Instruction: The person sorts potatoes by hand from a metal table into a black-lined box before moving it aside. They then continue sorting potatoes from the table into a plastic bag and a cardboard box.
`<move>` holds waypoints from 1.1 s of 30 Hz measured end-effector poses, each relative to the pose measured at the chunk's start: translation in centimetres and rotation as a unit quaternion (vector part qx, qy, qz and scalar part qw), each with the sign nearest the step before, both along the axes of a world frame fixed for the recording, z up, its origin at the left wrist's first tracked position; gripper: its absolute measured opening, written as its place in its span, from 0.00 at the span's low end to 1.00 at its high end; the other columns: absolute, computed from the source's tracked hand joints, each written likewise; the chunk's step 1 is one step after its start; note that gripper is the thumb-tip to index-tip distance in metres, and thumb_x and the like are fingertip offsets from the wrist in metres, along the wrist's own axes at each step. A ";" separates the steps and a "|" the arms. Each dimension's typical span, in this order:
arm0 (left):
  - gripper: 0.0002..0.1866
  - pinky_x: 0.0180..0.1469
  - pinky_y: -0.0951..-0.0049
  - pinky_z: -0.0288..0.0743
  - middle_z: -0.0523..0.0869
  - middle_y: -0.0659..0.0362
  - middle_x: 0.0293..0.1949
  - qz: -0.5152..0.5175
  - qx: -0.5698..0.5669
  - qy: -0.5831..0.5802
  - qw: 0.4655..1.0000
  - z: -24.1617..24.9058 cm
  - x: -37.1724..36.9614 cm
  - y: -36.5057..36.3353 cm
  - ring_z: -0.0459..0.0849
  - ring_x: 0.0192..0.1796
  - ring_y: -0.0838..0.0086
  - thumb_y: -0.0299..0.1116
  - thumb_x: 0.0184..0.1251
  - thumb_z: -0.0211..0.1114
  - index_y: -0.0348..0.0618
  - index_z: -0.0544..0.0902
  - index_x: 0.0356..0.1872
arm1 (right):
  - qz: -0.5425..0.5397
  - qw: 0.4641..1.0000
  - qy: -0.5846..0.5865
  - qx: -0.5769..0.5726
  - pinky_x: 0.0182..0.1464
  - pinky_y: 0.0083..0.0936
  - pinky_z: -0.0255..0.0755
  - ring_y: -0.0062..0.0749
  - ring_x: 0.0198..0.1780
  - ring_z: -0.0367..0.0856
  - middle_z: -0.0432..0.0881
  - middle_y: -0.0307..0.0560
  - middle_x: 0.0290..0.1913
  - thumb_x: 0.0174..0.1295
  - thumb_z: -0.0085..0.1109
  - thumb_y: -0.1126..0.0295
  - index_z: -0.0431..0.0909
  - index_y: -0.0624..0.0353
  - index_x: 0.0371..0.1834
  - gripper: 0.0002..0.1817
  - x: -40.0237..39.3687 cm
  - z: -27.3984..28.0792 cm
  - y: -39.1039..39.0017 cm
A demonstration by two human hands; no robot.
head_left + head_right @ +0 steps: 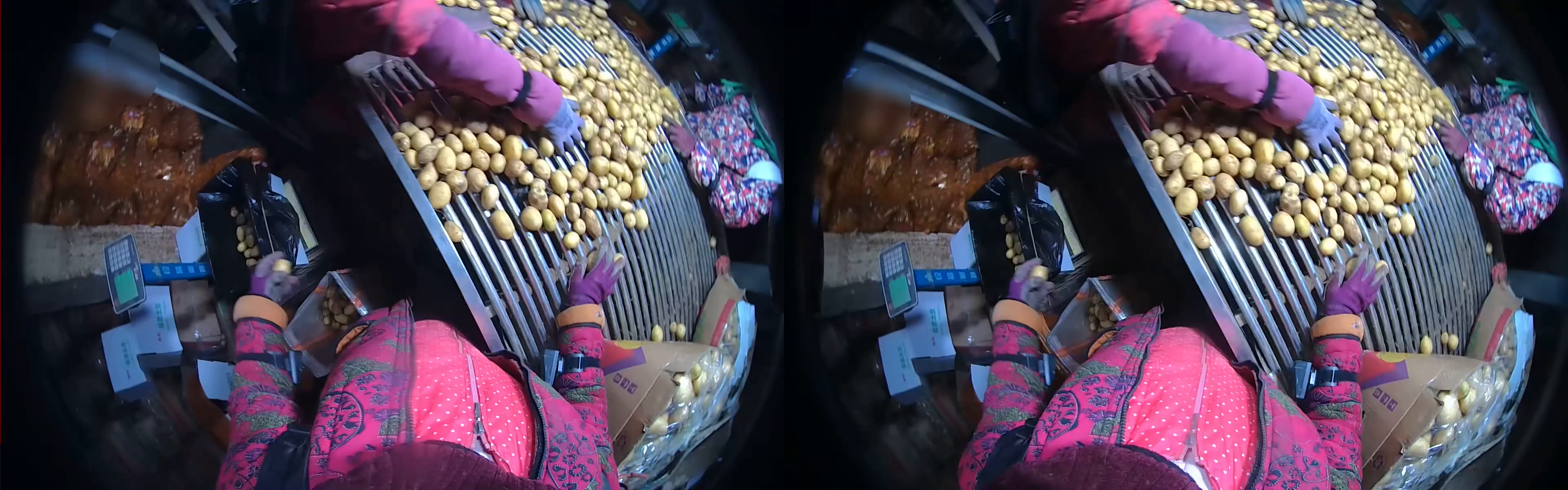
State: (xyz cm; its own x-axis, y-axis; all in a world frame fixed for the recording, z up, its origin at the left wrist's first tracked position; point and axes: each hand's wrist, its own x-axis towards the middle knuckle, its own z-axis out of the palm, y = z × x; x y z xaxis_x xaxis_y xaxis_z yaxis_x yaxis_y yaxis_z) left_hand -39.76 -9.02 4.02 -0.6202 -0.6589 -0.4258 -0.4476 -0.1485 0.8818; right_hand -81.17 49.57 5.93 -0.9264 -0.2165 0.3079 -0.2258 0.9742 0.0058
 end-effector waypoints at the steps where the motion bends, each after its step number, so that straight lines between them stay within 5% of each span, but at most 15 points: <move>1: 0.28 0.33 0.72 0.78 0.80 0.57 0.46 0.056 -0.031 -0.024 0.998 -0.8 0.9 -2.3 0.85 0.35 0.67 0.26 0.55 0.62 0.46 0.71 0.61 | -0.018 1.000 -0.012 -0.002 0.74 0.54 0.46 0.65 0.73 0.51 0.63 0.51 0.71 0.60 0.58 0.53 0.60 0.50 0.73 0.37 0.0 0.7 -0.3; 3: 0.25 0.39 0.70 0.77 0.80 0.57 0.47 0.122 -0.015 0.001 0.992 -1.3 3.2 -7.6 0.82 0.40 0.68 0.27 0.60 0.60 0.44 0.72 0.61 | -0.001 1.000 0.003 0.030 0.74 0.51 0.46 0.59 0.71 0.58 0.66 0.57 0.68 0.60 0.56 0.50 0.63 0.57 0.70 0.37 -1.1 -0.5 0.0; 4: 0.23 0.41 0.69 0.77 0.80 0.57 0.48 0.111 0.031 0.063 0.991 -1.4 2.9 -9.9 0.81 0.42 0.69 0.28 0.62 0.59 0.43 0.72 0.61 | -0.051 0.977 -0.205 0.020 0.72 0.49 0.50 0.55 0.67 0.65 0.70 0.60 0.64 0.59 0.57 0.50 0.66 0.59 0.68 0.36 -1.6 5.3 -3.4; 5: 0.22 0.44 0.68 0.77 0.80 0.56 0.48 0.077 0.073 0.132 0.986 -1.8 1.5 -11.8 0.80 0.45 0.69 0.28 0.64 0.59 0.43 0.72 0.60 | 0.073 0.993 0.071 -0.067 0.68 0.47 0.55 0.55 0.62 0.69 0.74 0.59 0.59 0.58 0.58 0.51 0.68 0.59 0.65 0.34 -1.5 0.0 -1.8; 6: 0.20 0.47 0.67 0.76 0.80 0.56 0.49 0.020 0.094 0.198 0.976 -2.3 -0.6 -13.0 0.79 0.47 0.69 0.28 0.67 0.58 0.42 0.72 0.60 | 0.103 0.971 -0.004 -0.216 0.66 0.46 0.58 0.56 0.60 0.70 0.75 0.58 0.56 0.57 0.59 0.53 0.70 0.59 0.63 0.32 -1.3 5.3 -5.9; 7: 0.24 0.50 0.66 0.76 0.79 0.55 0.51 0.015 -0.085 0.156 0.984 -2.8 -4.2 -13.0 0.79 0.50 0.68 0.27 0.65 0.58 0.40 0.70 0.63 | 0.027 0.968 -0.109 -0.222 0.65 0.51 0.58 0.56 0.62 0.67 0.73 0.57 0.59 0.57 0.59 0.52 0.71 0.55 0.62 0.31 -1.9 5.1 -7.7; 8: 0.27 0.54 0.66 0.75 0.79 0.54 0.53 0.035 -0.262 0.085 0.961 -3.3 -7.9 -12.9 0.79 0.53 0.67 0.25 0.64 0.58 0.38 0.68 0.66 | 0.045 0.997 -0.005 -0.056 0.64 0.58 0.57 0.57 0.65 0.63 0.69 0.57 0.63 0.56 0.60 0.51 0.71 0.50 0.63 0.31 -1.8 3.1 -9.2; 9: 0.30 0.57 0.66 0.74 0.78 0.53 0.55 -0.044 -0.240 0.078 0.967 1.0 -13.6 -8.7 0.79 0.55 0.65 0.23 0.62 0.58 0.36 0.66 0.68 | -0.020 0.999 -0.044 -0.001 0.64 0.66 0.54 0.69 0.68 0.57 0.65 0.56 0.68 0.54 0.61 0.50 0.67 0.46 0.68 0.36 -2.0 1.5 -11.4; 11: 0.28 0.60 0.66 0.73 0.79 0.49 0.56 -0.103 -0.217 0.061 0.969 8.7 -24.2 4.2 0.78 0.58 0.61 0.26 0.57 0.63 0.38 0.73 0.63 | 0.059 0.991 -0.087 -0.078 0.68 0.61 0.54 0.65 0.70 0.56 0.64 0.56 0.69 0.54 0.62 0.48 0.64 0.46 0.70 0.39 -0.9 4.2 -13.1; 12: 0.28 0.59 0.61 0.74 0.79 0.47 0.55 -0.295 -0.457 0.174 0.821 12.0 -27.9 8.9 0.79 0.57 0.56 0.31 0.55 0.68 0.41 0.76 0.60 | 0.111 0.971 -0.128 -0.168 0.70 0.56 0.53 0.62 0.71 0.57 0.65 0.58 0.68 0.54 0.62 0.50 0.64 0.47 0.70 0.38 -1.0 4.4 -12.8; 15: 0.30 0.60 0.58 0.73 0.80 0.48 0.55 -0.502 -0.433 0.235 0.711 13.6 -35.1 20.4 0.79 0.58 0.53 0.35 0.47 0.74 0.45 0.78 0.56 | 0.155 0.958 -0.061 -0.234 0.70 0.47 0.57 0.57 0.69 0.62 0.68 0.58 0.67 0.55 0.65 0.56 0.67 0.52 0.68 0.36 -0.7 5.0 -10.2; 18: 0.33 0.65 0.49 0.63 0.73 0.50 0.63 -0.627 -0.493 0.229 0.558 12.5 -38.9 29.3 0.69 0.66 0.49 0.44 0.46 0.74 0.57 0.78 0.59 | -0.056 0.979 0.074 -0.180 0.69 0.51 0.55 0.59 0.67 0.62 0.68 0.56 0.65 0.55 0.63 0.53 0.70 0.54 0.64 0.33 -1.3 2.7 -3.8; 21: 0.34 0.68 0.40 0.55 0.65 0.53 0.70 -0.687 -0.560 0.142 0.440 8.5 -42.5 34.5 0.60 0.72 0.47 0.52 0.48 0.72 0.63 0.76 0.61 | -0.193 0.978 -0.043 -0.067 0.73 0.53 0.47 0.57 0.73 0.56 0.63 0.53 0.71 0.58 0.60 0.53 0.68 0.49 0.66 0.32 -0.1 1.5 0.3; 27: 0.17 0.71 0.40 0.50 0.72 0.57 0.64 -0.705 -0.538 0.175 0.427 4.7 -49.3 27.6 0.67 0.69 0.60 0.40 0.62 0.56 0.72 0.80 0.52 | -0.179 0.980 -0.073 -0.046 0.72 0.53 0.46 0.56 0.72 0.56 0.63 0.52 0.71 0.58 0.59 0.53 0.72 0.47 0.64 0.29 -0.3 2.6 0.1; 33: 0.13 0.70 0.44 0.50 0.77 0.57 0.58 -0.608 -0.613 0.157 0.479 4.7 -53.3 16.0 0.72 0.63 0.59 0.41 0.56 0.64 0.69 0.82 0.44 | -0.173 0.979 -0.089 -0.053 0.72 0.54 0.48 0.58 0.71 0.58 0.63 0.54 0.71 0.59 0.59 0.55 0.70 0.49 0.64 0.29 -0.5 3.7 -0.2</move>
